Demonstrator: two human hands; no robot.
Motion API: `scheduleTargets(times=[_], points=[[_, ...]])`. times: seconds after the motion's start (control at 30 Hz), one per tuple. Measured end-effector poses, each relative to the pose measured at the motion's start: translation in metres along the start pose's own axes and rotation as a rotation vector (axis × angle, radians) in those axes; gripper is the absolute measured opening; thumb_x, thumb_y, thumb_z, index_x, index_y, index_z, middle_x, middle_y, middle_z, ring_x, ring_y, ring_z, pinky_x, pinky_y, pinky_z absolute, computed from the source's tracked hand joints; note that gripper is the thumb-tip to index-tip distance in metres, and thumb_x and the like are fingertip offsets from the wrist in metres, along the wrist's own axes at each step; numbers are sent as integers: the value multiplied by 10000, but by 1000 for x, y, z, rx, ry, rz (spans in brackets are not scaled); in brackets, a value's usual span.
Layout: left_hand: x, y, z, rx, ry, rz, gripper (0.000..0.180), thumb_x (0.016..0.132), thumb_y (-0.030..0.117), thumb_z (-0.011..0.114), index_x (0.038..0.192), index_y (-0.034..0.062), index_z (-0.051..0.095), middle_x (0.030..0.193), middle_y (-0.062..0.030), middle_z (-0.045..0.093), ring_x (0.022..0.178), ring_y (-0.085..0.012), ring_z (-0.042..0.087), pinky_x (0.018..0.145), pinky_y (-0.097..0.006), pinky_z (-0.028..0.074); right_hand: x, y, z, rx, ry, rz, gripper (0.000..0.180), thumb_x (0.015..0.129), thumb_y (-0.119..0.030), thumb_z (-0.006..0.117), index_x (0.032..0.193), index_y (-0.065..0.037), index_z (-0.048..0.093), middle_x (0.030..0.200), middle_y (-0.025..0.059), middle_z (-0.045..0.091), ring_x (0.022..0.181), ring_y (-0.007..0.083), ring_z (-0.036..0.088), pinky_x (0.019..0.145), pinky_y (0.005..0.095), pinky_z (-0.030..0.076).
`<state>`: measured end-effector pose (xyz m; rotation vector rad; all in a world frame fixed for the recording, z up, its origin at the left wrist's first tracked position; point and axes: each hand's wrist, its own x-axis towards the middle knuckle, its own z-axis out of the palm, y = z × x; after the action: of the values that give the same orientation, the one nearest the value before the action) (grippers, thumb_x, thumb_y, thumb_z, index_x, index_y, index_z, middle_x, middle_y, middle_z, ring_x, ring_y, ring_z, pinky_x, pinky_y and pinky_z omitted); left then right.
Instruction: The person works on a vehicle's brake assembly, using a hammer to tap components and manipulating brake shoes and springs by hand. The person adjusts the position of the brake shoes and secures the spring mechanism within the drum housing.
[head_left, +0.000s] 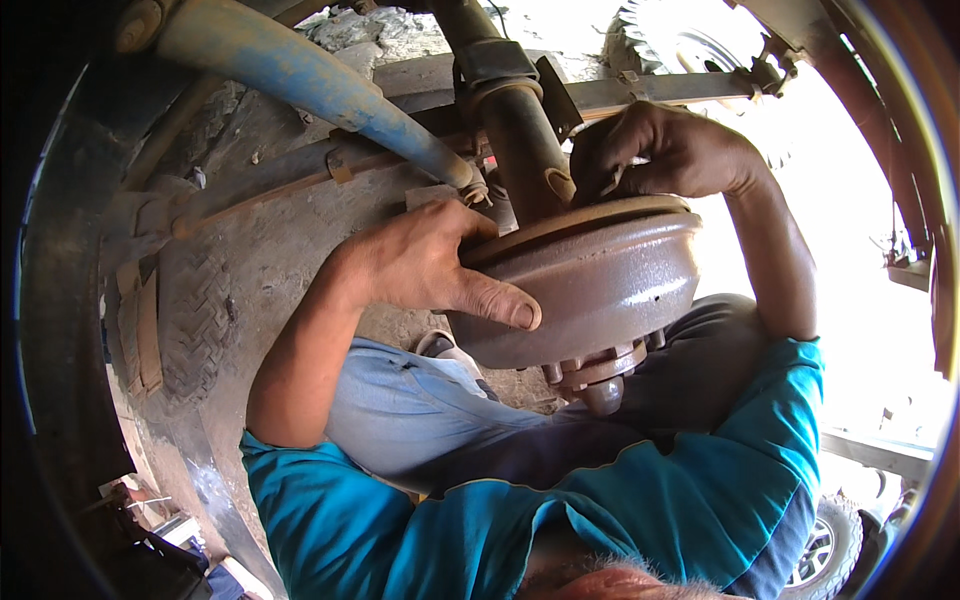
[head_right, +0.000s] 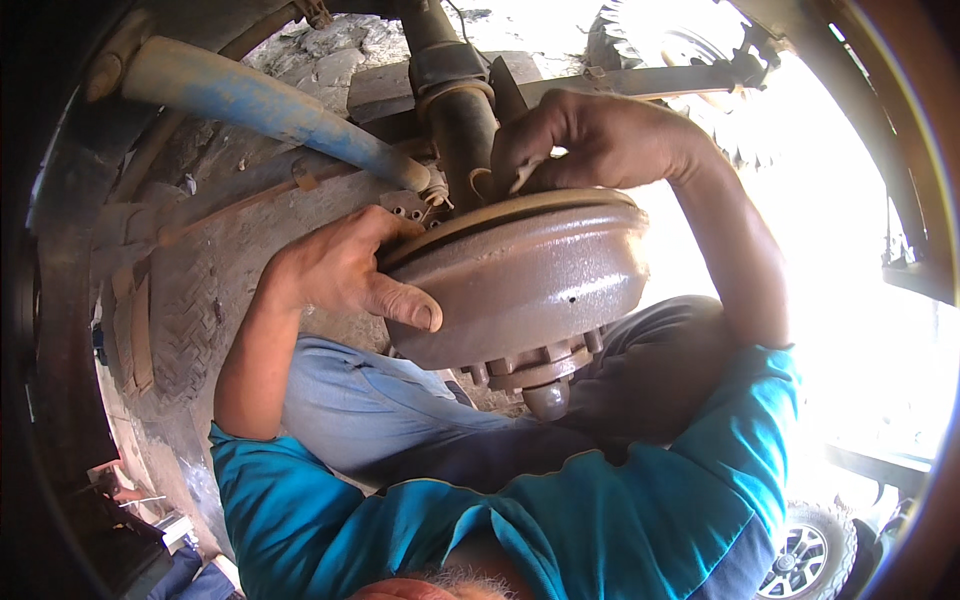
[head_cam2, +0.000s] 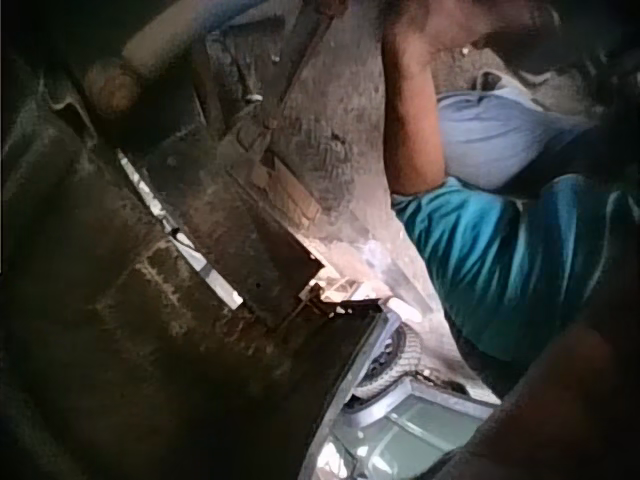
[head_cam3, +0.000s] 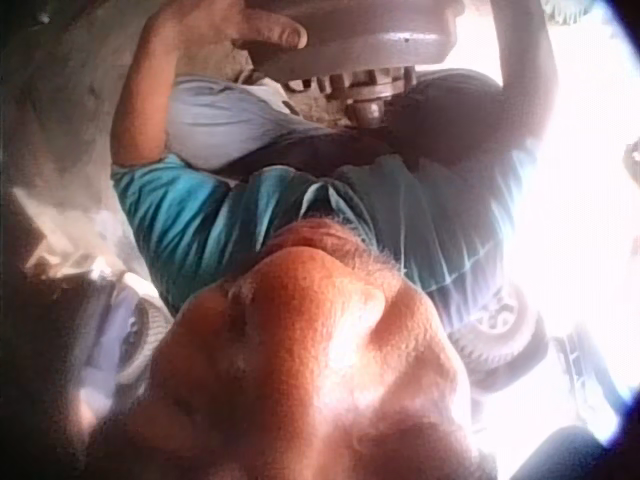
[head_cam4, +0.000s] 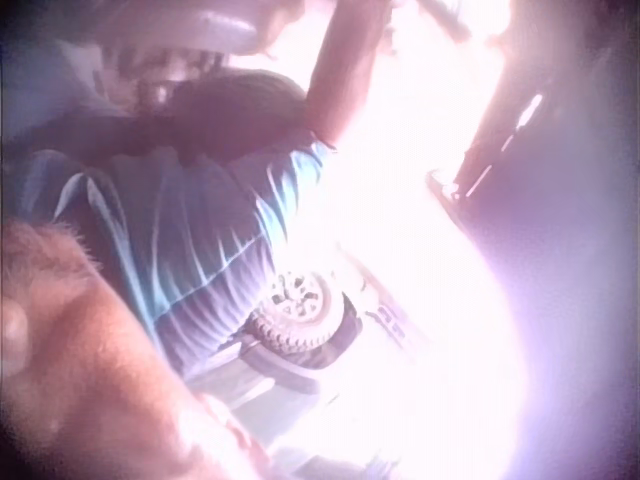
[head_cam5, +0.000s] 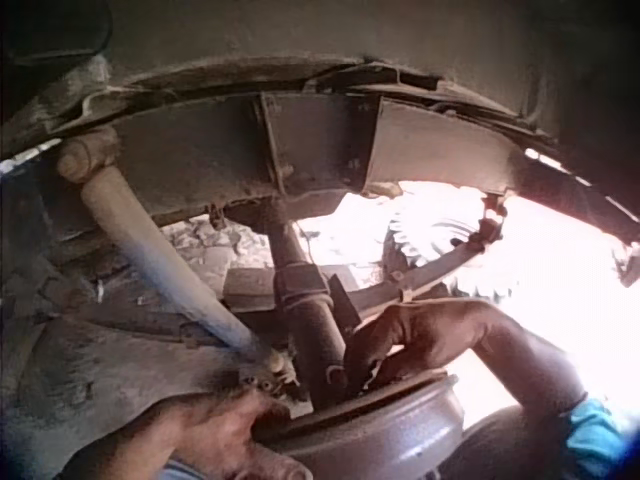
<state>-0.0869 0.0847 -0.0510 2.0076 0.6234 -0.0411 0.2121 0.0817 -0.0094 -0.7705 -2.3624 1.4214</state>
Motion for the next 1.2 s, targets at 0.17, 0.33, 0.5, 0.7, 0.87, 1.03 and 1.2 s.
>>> scheduleTargets(times=[0.17,0.33,0.5,0.7,0.87,1.03,1.2], points=[[4,-9,10,-103,135,152,881,645,694,923,1026,-80,741,821,-170,741,809,-260,717,764,-394,563,7,14,11,-259,353,58,185,944,-46,747,1117,-11,801,1041,119,767,982,214,711,892,355,560],[-1,-4,2,-17,36,-30,871,649,646,941,1083,-80,735,880,-184,751,851,-267,724,782,-381,566,11,2,8,-236,125,39,267,866,-27,765,1131,-15,792,1051,138,777,973,246,732,931,375,570],[-4,-12,7,-88,57,-33,884,595,571,981,1098,-106,718,929,-199,758,867,-269,730,792,-384,564,9,14,-1,-6,48,-71,199,833,50,712,1013,26,793,946,146,750,900,239,710,816,365,565],[-1,-7,-2,-27,-1,-100,909,510,510,1013,1121,-96,720,974,-220,766,894,-293,737,835,-370,567,15,53,19,-95,315,-294,176,861,0,765,1033,-10,800,932,128,740,880,238,706,810,381,562],[2,2,-8,-122,-27,-121,965,445,528,1038,1120,-80,714,996,-193,757,920,-280,732,847,-366,558,20,49,6,-143,152,-402,246,825,22,728,1066,14,779,946,179,716,942,327,693,843,431,549],[-1,10,-7,-125,-52,-186,985,406,515,1059,1121,-68,713,1009,-178,749,945,-259,728,855,-363,560,14,45,-5,-153,173,-418,239,805,29,713,1035,14,777,934,186,712,893,348,708,815,443,558],[-10,7,-4,-141,17,-104,937,430,457,1065,1119,-70,711,1000,-182,756,945,-248,730,850,-357,560,15,44,11,-244,360,-471,104,776,42,698,878,25,707,876,178,669,846,382,688,759,459,544]])
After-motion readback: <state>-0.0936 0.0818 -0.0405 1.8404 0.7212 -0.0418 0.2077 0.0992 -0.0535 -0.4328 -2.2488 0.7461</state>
